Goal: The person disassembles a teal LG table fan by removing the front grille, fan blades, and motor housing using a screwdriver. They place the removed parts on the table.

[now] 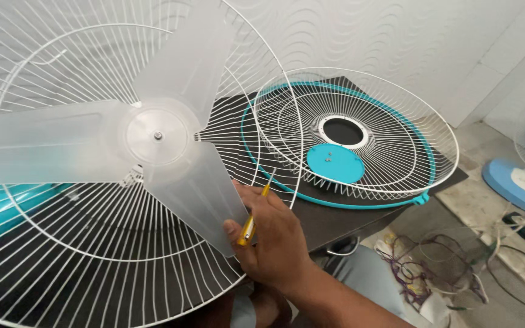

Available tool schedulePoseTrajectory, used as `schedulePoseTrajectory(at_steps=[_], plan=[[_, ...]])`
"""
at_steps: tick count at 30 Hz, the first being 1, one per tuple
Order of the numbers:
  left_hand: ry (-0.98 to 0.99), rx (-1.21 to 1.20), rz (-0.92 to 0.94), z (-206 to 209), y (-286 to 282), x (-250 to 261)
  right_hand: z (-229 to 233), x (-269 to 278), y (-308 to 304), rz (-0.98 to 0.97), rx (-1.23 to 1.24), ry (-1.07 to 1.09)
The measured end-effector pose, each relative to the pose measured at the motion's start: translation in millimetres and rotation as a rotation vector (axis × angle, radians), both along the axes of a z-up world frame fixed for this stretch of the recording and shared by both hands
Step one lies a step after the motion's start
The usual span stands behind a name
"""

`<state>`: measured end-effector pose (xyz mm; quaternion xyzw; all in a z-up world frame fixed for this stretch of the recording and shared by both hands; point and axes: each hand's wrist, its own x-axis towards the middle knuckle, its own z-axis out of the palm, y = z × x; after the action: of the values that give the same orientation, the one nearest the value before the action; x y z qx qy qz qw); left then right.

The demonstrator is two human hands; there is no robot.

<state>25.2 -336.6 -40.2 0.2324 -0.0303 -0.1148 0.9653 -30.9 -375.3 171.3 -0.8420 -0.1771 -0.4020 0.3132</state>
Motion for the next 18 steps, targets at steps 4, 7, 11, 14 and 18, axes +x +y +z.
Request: schedulePoseTrajectory(at_steps=[4, 7, 11, 14, 18], plan=[[0.001, -0.07, -0.13, -16, 2, 8, -1, 0, -1, 0.02, -0.033, -0.091], [-0.015, -0.092, -0.328, -32, 19, 35, 3, -1, -1, -0.012, -0.03, -0.054], [0.019, -0.033, -0.526, -57, 30, 39, 6, -8, 1, -0.056, -0.039, -0.015], [-0.511, 0.701, -0.417, -57, 52, 40, 5, -4, 2, -0.058, -0.055, -0.071], [-0.878, 1.352, -0.445, -10, 103, 5, -2, -5, 0, -0.057, -0.066, -0.114]])
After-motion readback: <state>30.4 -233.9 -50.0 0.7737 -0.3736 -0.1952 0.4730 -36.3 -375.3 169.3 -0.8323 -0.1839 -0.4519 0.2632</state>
